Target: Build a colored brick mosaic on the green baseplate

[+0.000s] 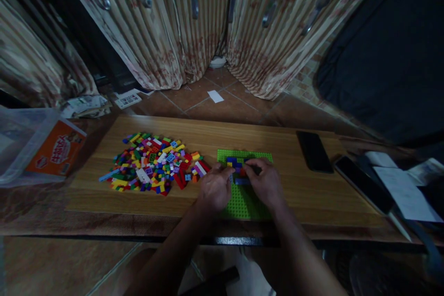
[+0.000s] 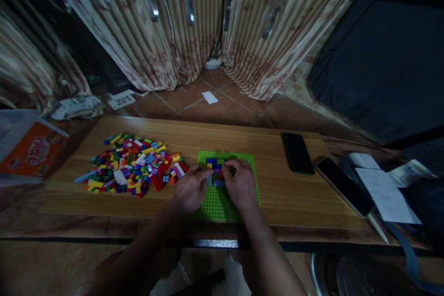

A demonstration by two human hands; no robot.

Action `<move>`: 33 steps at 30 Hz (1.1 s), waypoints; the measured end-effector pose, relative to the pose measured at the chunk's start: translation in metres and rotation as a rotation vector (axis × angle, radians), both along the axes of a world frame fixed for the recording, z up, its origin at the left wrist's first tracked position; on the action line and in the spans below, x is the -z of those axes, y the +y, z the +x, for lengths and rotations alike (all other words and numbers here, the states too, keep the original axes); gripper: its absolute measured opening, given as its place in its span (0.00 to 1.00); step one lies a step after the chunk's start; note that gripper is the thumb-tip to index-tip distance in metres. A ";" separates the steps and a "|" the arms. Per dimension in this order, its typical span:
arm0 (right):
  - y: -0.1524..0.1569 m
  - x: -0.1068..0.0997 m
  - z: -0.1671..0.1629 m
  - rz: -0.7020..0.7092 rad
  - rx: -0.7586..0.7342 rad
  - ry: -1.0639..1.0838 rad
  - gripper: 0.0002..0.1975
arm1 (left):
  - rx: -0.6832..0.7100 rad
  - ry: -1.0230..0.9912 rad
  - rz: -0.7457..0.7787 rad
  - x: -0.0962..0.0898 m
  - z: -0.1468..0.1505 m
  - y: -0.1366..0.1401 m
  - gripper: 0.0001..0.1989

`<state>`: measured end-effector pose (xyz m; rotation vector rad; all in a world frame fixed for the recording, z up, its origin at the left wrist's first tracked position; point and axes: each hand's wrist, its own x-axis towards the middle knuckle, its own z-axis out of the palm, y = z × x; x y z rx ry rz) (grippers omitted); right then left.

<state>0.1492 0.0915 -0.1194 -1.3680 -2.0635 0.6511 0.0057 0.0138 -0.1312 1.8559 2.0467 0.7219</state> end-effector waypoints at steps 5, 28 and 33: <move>-0.001 0.008 -0.005 -0.018 0.143 -0.115 0.20 | 0.009 0.028 -0.013 -0.001 -0.001 0.000 0.20; -0.010 0.014 -0.016 -0.055 0.215 -0.222 0.26 | -0.097 -0.329 0.045 -0.005 -0.010 0.001 0.14; 0.006 0.024 -0.002 -0.065 0.262 0.156 0.25 | -0.078 -0.370 0.041 -0.010 -0.008 0.000 0.13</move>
